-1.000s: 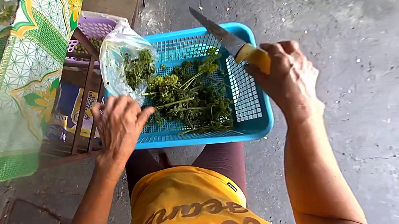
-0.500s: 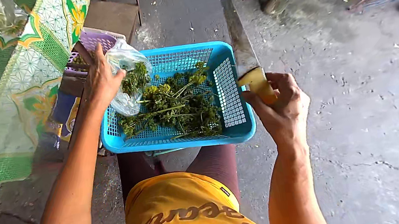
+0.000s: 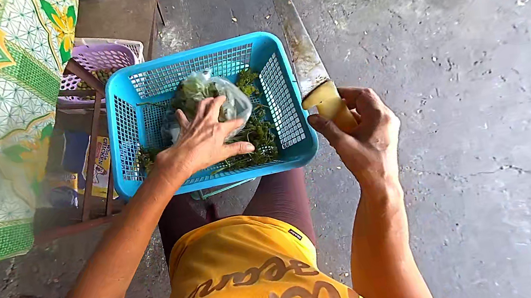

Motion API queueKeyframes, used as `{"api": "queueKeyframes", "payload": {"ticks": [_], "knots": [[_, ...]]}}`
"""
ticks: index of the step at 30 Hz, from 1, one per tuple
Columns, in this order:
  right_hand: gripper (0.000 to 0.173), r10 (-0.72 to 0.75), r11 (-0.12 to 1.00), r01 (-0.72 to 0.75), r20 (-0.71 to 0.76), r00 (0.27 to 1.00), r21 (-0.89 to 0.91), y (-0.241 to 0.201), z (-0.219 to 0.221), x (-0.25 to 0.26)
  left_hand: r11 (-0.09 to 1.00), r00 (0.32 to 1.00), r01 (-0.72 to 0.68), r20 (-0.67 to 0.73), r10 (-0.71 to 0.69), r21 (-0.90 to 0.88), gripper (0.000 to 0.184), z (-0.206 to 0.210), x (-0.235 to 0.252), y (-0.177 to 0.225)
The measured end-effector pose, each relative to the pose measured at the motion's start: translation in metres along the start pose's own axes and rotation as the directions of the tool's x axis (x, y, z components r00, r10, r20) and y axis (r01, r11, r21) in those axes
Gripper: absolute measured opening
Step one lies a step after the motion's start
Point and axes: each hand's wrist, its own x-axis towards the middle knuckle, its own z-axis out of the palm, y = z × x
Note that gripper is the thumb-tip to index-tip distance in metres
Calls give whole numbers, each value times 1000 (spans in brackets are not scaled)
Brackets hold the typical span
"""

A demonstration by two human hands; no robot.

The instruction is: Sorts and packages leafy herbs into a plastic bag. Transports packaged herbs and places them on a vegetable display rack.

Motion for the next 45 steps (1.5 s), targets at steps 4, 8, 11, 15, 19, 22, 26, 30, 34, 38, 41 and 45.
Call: {"api": "queueKeyframes", "payload": {"ticks": [4, 8, 11, 15, 19, 22, 26, 30, 34, 38, 41, 45], "knots": [[53, -12, 1000, 12, 1, 1000, -26, 7, -2, -6, 993, 1000, 9, -2, -9, 118, 52, 14, 1, -14], [49, -3, 1000, 3, 10, 1000, -9, 7, -3, -17, 929, 971, 240, -51, -235, 283, 37, -6, -1, -42], [49, 11, 1000, -11, 32, 999, -1, 7, 2, -24, 869, 924, 381, -158, -347, 316, 42, -28, -5, -42], [49, 4, 1000, -3, 55, 998, -26, 10, 11, -21, 880, 897, 401, -303, -322, 253, 48, -45, -11, -18], [49, 25, 999, -23, 55, 998, -26, 15, 13, -19, 990, 936, -8, -348, 58, 143, 20, -14, -9, 3], [50, 30, 999, -28, 54, 998, -33, 15, 13, -19, 972, 973, -138, -156, 169, 191, 20, 28, 8, 6], [49, 27, 999, -25, 46, 999, -31, 14, 13, -22, 934, 988, -116, -57, 143, 338, 20, 45, 35, -11], [49, 14, 999, -12, 45, 999, -46, 16, 11, -25, 961, 990, 54, -139, -16, 271, 23, 12, 41, -28], [49, 16, 999, -15, 46, 999, -34, 16, 11, -23, 944, 942, 292, -125, -312, -156, 29, -37, 32, -51], [51, 11, 1000, -10, 54, 998, -22, 16, 11, -20, 776, 923, 246, -103, -370, -581, 11, -58, 14, -64], [52, 6, 1000, -5, 53, 999, -23, 18, 11, -17, 613, 919, 229, -38, -392, -756, 10, -65, 3, -60], [53, 29, 999, -29, 25, 999, 18, 18, 16, -19, 856, 971, 188, -39, -235, -481, 36, -61, -11, -49]]}}
